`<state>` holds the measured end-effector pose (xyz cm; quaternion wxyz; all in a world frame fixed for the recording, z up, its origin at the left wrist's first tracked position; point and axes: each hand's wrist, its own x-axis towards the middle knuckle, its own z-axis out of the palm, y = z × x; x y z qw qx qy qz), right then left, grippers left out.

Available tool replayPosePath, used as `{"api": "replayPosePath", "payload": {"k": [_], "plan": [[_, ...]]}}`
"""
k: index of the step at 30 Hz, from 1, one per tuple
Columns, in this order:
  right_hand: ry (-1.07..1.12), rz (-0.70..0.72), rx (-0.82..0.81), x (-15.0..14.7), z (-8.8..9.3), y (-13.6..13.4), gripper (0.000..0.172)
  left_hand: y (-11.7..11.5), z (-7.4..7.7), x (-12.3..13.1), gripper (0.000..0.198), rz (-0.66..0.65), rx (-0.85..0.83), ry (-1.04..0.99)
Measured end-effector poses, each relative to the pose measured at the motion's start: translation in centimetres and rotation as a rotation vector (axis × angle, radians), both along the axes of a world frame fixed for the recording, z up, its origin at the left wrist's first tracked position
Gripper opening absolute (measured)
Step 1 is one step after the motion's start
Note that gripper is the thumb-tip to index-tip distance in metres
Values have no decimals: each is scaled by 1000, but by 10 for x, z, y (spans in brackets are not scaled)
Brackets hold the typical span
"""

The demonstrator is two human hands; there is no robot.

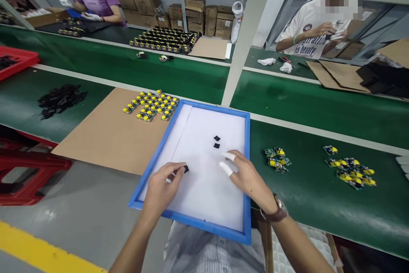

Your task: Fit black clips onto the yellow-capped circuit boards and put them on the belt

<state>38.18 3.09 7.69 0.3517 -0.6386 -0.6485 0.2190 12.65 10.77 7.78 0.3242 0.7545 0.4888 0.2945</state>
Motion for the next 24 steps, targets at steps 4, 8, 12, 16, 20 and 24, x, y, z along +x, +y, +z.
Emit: {"api": "replayPosePath", "payload": {"k": [4,8,12,16,20,24], "plan": [[-319,-41,-98,19,-4,48,20,26,-6,-20,23,3,60,160],[-357,-11,-146,18,-11,68,18,17,-2,-23,26,109,147,137],[-360,-13,-163,12,-16,62,15,1,5,-17,24,118,152,-3],[-343,-48,-160,6,-18,64,15,-16,11,-3,20,-87,62,-100],[-260,-63,-156,1,-14,68,20,-40,13,9,25,-272,-100,-133],[-45,26,-177,-14,-6,40,28,-60,9,15,34,-254,-306,-250]]}}
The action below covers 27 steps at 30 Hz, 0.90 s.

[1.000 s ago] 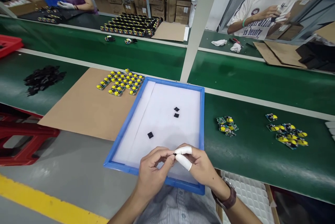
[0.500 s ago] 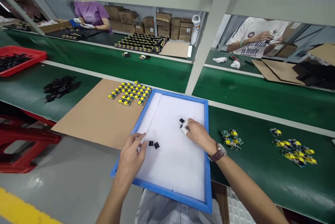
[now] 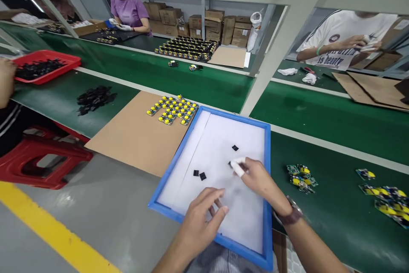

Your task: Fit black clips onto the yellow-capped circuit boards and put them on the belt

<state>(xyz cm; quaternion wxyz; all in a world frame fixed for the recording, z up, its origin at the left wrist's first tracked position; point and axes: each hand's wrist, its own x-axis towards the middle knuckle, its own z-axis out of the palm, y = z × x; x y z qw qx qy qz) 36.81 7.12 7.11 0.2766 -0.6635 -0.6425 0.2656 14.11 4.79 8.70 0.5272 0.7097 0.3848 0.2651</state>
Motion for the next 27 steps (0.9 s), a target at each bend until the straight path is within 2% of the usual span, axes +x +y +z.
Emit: {"api": "replayPosePath", "payload": {"k": [2,4,5,7,13,17,19,21,23,25,27], "plan": [[332,78,-55,-13,4,-24,30,-2,-1,3,37,117,-71,-98],[703,91,-87,-28,7,-47,25,-1,-1,7,26,187,-78,-175],[839,68,-81,-34,8,-56,21,0,0,9,18,204,-64,-194],[961,12,-38,-43,11,-70,14,2,3,12,10,209,-42,-202],[998,-104,60,-43,10,-84,5,-4,12,21,7,119,-92,-199],[1294,-159,-51,-47,3,-86,12,-13,13,30,8,173,9,-187],[1280,-185,-24,-52,1,-89,12,-14,13,34,8,166,-84,-198],[1066,-240,136,-55,2,-93,5,-12,13,36,9,183,-240,-218],[857,-295,288,-57,3,-97,5,-10,13,37,10,207,-342,-249],[911,-287,251,-56,3,-98,6,-9,13,37,11,159,-389,-295],[1162,-215,68,-53,1,-96,9,-8,15,35,12,57,-444,-348]]}}
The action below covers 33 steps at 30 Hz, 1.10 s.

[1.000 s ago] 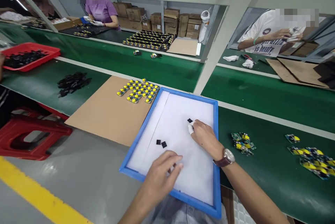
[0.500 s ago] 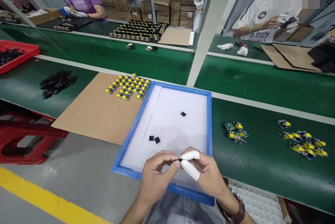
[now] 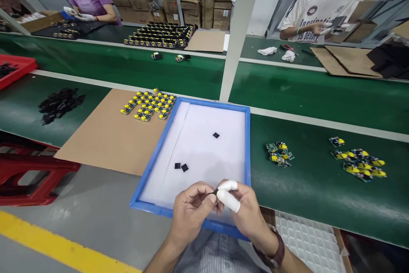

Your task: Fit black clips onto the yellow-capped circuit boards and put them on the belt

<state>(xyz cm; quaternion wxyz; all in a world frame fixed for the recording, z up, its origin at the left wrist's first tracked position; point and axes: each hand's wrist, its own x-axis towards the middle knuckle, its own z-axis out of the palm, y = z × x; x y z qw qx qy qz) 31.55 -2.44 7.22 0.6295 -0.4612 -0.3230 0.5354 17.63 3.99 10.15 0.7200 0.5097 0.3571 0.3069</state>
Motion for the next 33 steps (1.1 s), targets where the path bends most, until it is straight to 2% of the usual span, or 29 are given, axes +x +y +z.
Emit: {"api": "replayPosePath", "payload": {"k": [2,4,12,15,17,20,22,26,29,33], "plan": [[183,116,-35,5,-2,3,13,1,1,-1,13,-45,-28,-33],[168,117,-10,10,-3,5,11,3,2,-2,13,-24,-15,4],[-195,-44,152,10,3,2,18,1,-2,-1,9,124,96,215],[-371,-100,196,6,4,-1,24,-4,-4,0,10,157,185,271],[-512,-121,234,2,5,-4,30,-6,-5,1,8,190,272,308],[-712,-112,370,-3,4,-9,49,-5,-7,2,6,243,385,342],[-768,-110,429,-4,4,-10,56,-3,-7,2,6,241,411,343],[-680,-98,316,-2,8,-6,41,-1,-5,-3,8,185,448,355],[-654,-77,292,2,10,-3,30,-3,-4,-7,9,134,494,347],[-558,58,251,14,12,0,20,-7,-4,-9,12,75,497,290]]}}
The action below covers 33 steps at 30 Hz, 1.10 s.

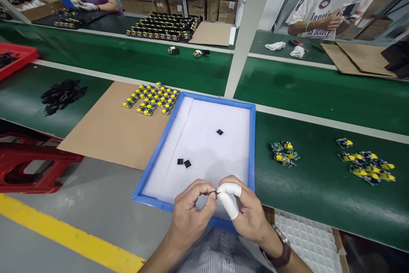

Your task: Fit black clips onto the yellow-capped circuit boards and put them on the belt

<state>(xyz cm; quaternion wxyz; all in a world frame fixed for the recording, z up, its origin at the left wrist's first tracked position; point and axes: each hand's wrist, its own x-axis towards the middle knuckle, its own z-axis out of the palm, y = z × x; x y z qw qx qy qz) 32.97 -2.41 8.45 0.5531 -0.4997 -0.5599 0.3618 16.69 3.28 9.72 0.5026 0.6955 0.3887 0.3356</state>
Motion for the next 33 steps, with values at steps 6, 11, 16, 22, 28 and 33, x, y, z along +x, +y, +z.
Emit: {"api": "replayPosePath", "payload": {"k": [6,11,16,22,28,33], "plan": [[474,322,-271,19,-2,10,13,-1,8,0,13,-134,-131,-140],[617,251,-335,14,-9,9,12,3,12,-1,15,-162,-131,-159],[592,173,-292,8,-13,3,8,4,11,-4,16,-168,-107,-187],[647,243,-377,7,-12,-1,7,6,6,-10,20,-235,-135,-218],[383,-128,-122,-14,-15,-7,12,8,-7,-6,20,-103,-68,-210],[260,-151,-131,-20,-15,-6,13,3,-7,-2,16,-14,-75,-178]]}}
